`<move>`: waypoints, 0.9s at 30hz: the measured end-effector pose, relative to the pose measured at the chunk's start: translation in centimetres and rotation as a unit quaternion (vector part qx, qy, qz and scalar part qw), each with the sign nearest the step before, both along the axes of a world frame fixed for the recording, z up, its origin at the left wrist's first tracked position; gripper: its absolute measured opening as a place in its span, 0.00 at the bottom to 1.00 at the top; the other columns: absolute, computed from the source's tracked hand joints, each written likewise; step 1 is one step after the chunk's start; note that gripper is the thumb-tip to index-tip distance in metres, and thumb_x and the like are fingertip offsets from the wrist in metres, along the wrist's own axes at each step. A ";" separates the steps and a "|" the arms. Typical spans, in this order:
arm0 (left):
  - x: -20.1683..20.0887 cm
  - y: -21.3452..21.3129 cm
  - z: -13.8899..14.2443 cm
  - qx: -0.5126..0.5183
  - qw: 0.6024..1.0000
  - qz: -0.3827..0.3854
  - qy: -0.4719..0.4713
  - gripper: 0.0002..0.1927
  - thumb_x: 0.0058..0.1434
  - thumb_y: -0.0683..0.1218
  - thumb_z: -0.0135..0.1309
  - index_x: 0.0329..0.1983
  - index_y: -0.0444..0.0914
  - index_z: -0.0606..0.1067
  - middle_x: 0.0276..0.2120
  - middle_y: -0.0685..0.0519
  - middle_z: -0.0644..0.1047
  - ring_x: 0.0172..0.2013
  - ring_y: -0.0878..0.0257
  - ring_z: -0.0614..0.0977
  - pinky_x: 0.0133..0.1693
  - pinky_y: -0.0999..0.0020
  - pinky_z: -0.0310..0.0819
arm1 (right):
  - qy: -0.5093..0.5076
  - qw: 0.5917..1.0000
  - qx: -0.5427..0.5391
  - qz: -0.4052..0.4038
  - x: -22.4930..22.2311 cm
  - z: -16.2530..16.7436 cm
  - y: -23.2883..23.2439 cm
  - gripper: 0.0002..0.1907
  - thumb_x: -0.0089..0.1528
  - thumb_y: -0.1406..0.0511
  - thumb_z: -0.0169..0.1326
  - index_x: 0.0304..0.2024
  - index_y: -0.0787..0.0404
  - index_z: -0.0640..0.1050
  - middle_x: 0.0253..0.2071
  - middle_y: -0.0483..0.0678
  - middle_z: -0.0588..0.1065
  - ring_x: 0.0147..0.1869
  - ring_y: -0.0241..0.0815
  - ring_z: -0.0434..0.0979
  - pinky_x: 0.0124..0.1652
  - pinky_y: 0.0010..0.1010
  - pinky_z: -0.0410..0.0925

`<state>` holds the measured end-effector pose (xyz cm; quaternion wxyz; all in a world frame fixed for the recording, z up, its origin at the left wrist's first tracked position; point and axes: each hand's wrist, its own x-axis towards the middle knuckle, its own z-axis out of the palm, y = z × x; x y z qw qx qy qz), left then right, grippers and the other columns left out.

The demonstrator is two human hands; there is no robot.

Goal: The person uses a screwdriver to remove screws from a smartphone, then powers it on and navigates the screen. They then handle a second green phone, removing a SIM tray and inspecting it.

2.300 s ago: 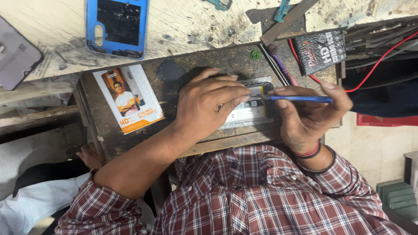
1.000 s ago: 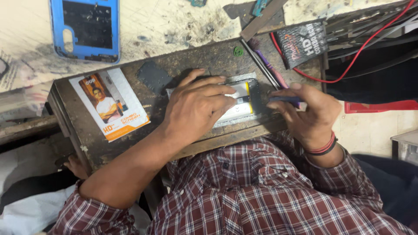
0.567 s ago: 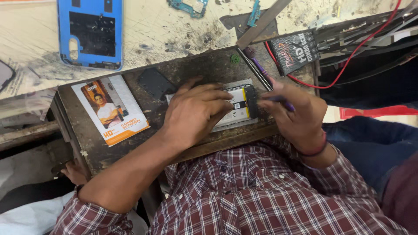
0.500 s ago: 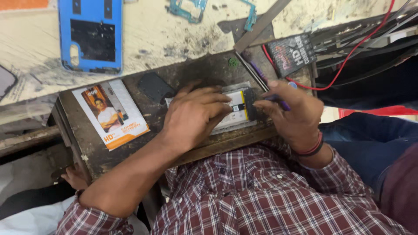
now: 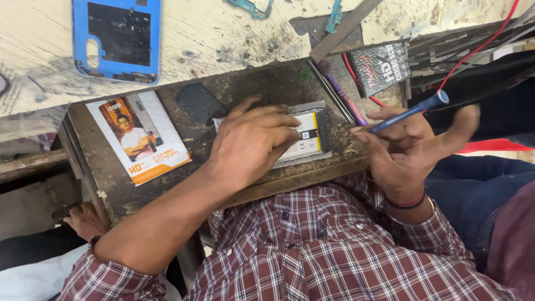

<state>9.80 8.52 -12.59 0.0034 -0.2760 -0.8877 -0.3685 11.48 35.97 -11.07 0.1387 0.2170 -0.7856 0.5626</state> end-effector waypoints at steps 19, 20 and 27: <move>-0.2 -0.8 -0.3 0.020 1.000 0.000 0.022 0.06 0.64 0.50 0.60 0.40 0.45 0.83 0.48 0.57 0.83 0.58 0.58 0.79 0.65 0.44 0.62 | -0.032 0.999 0.014 0.020 0.5 -4.0 -0.2 0.38 0.72 0.73 0.57 0.71 0.48 0.48 0.46 0.60 0.79 0.49 0.48 0.85 0.63 0.42 0.77; -0.2 -0.8 -0.3 0.020 1.000 -0.001 0.022 0.06 0.64 0.49 0.60 0.40 0.45 0.83 0.48 0.57 0.83 0.58 0.58 0.79 0.65 0.45 0.62 | -0.030 0.999 0.015 0.020 0.5 -4.1 -0.3 0.37 0.72 0.73 0.57 0.71 0.48 0.48 0.46 0.60 0.79 0.49 0.48 0.85 0.64 0.43 0.77; -0.2 -0.9 -0.5 0.016 1.000 -0.004 0.026 0.06 0.64 0.49 0.60 0.39 0.44 0.84 0.48 0.57 0.83 0.58 0.59 0.79 0.66 0.47 0.61 | -0.025 0.999 0.016 0.020 0.4 -4.4 -0.3 0.36 0.72 0.73 0.58 0.69 0.49 0.49 0.46 0.61 0.79 0.49 0.48 0.86 0.58 0.39 0.79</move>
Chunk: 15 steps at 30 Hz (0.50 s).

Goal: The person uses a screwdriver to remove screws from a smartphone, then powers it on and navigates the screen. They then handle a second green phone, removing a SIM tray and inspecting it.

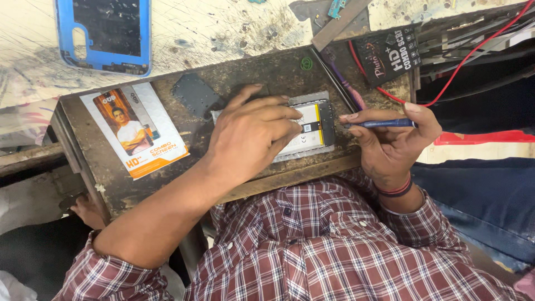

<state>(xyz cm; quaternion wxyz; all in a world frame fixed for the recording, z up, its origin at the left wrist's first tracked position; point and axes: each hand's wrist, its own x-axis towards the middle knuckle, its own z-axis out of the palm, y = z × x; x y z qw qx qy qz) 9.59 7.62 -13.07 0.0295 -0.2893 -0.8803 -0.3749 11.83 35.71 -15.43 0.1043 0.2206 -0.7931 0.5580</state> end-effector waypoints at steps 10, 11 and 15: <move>0.0 0.0 -0.3 -0.004 1.000 0.003 0.004 0.06 0.66 0.49 0.59 0.39 0.46 0.84 0.49 0.56 0.83 0.57 0.60 0.80 0.66 0.47 0.61 | 0.031 0.998 0.047 0.034 -0.3 1.6 -0.5 0.28 0.72 0.75 0.50 0.65 0.51 0.51 0.49 0.63 0.78 0.49 0.52 0.85 0.50 0.32 0.79; 0.0 0.0 -0.3 -0.003 1.000 0.004 0.003 0.06 0.65 0.49 0.59 0.39 0.45 0.84 0.49 0.56 0.83 0.57 0.60 0.80 0.66 0.47 0.61 | 0.040 0.996 0.067 0.042 -0.3 2.1 -0.4 0.26 0.72 0.75 0.48 0.64 0.52 0.52 0.51 0.64 0.78 0.49 0.52 0.85 0.49 0.31 0.79; 0.0 0.0 -0.3 0.002 1.000 0.004 0.005 0.06 0.66 0.49 0.59 0.39 0.45 0.84 0.49 0.56 0.83 0.57 0.60 0.80 0.66 0.47 0.61 | 0.085 0.989 0.104 0.057 -0.6 3.1 -0.2 0.25 0.68 0.77 0.53 0.61 0.56 0.57 0.46 0.64 0.78 0.50 0.54 0.84 0.46 0.35 0.78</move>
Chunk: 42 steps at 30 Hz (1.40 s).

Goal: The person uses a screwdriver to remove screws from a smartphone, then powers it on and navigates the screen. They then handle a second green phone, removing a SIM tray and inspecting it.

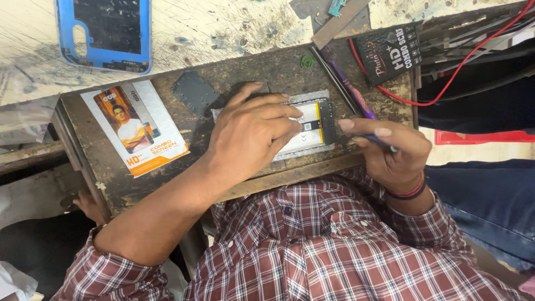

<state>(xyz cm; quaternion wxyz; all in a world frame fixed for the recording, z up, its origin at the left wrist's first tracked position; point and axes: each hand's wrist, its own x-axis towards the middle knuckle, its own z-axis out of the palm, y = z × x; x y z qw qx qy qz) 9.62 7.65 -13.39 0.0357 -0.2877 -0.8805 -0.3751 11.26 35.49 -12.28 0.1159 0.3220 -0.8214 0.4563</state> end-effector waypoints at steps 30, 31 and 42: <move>-0.3 0.6 -0.4 0.007 1.000 0.004 0.004 0.06 0.65 0.49 0.60 0.38 0.44 0.84 0.48 0.57 0.83 0.57 0.60 0.80 0.66 0.48 0.62 | -0.090 0.996 -0.001 -0.013 -0.2 0.4 0.8 0.26 0.69 0.75 0.53 0.65 0.53 0.62 0.47 0.63 0.79 0.52 0.50 0.84 0.47 0.32 0.77; -0.4 0.7 -0.4 0.008 1.000 0.002 0.005 0.06 0.65 0.49 0.60 0.37 0.44 0.84 0.48 0.56 0.83 0.57 0.59 0.80 0.65 0.47 0.62 | -0.086 0.995 -0.002 -0.041 -0.2 0.3 0.7 0.26 0.69 0.75 0.56 0.65 0.54 0.63 0.46 0.63 0.80 0.49 0.49 0.84 0.46 0.31 0.77; -0.5 0.5 -0.4 0.010 1.000 0.004 0.007 0.06 0.63 0.49 0.60 0.37 0.43 0.84 0.48 0.57 0.83 0.56 0.59 0.81 0.64 0.48 0.63 | -0.045 0.998 0.031 -0.045 -0.4 0.2 0.6 0.30 0.67 0.76 0.60 0.65 0.58 0.60 0.46 0.62 0.80 0.50 0.49 0.85 0.45 0.28 0.77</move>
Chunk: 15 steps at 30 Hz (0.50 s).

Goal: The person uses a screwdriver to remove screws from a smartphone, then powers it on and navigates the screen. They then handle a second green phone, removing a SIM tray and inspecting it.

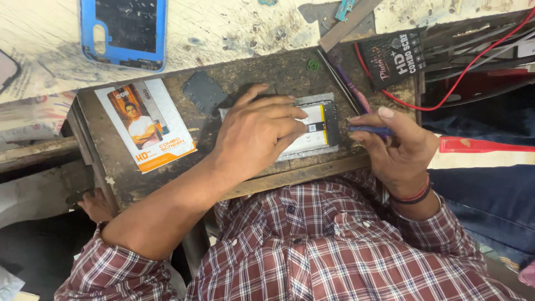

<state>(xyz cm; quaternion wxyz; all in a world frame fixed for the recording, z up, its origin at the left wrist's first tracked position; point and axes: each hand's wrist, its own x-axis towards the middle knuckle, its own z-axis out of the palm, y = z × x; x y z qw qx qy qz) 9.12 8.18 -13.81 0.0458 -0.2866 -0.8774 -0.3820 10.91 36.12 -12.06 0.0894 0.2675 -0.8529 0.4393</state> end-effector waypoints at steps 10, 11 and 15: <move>-0.2 0.2 0.0 0.030 0.999 0.014 -0.029 0.07 0.57 0.48 0.65 0.37 0.43 0.83 0.45 0.55 0.84 0.54 0.59 0.82 0.64 0.49 0.65 | -0.016 0.982 -0.185 -0.023 1.2 -2.4 -2.5 0.33 0.71 0.76 0.56 0.67 0.51 0.51 0.44 0.61 0.79 0.45 0.51 0.85 0.48 0.33 0.80; -0.3 0.1 0.1 0.030 0.999 0.015 -0.031 0.07 0.57 0.48 0.65 0.37 0.43 0.83 0.45 0.55 0.84 0.54 0.59 0.82 0.63 0.49 0.66 | -0.015 0.982 -0.185 -0.018 1.2 -2.6 -2.7 0.33 0.71 0.76 0.56 0.66 0.52 0.51 0.43 0.61 0.79 0.45 0.51 0.85 0.49 0.33 0.80; -0.2 -0.1 0.2 0.037 0.998 0.015 -0.042 0.09 0.57 0.49 0.66 0.37 0.42 0.82 0.44 0.54 0.83 0.54 0.58 0.82 0.62 0.51 0.67 | -0.011 0.986 -0.166 -0.009 1.3 -3.2 -3.4 0.32 0.71 0.76 0.55 0.64 0.53 0.50 0.43 0.62 0.78 0.45 0.51 0.86 0.49 0.33 0.80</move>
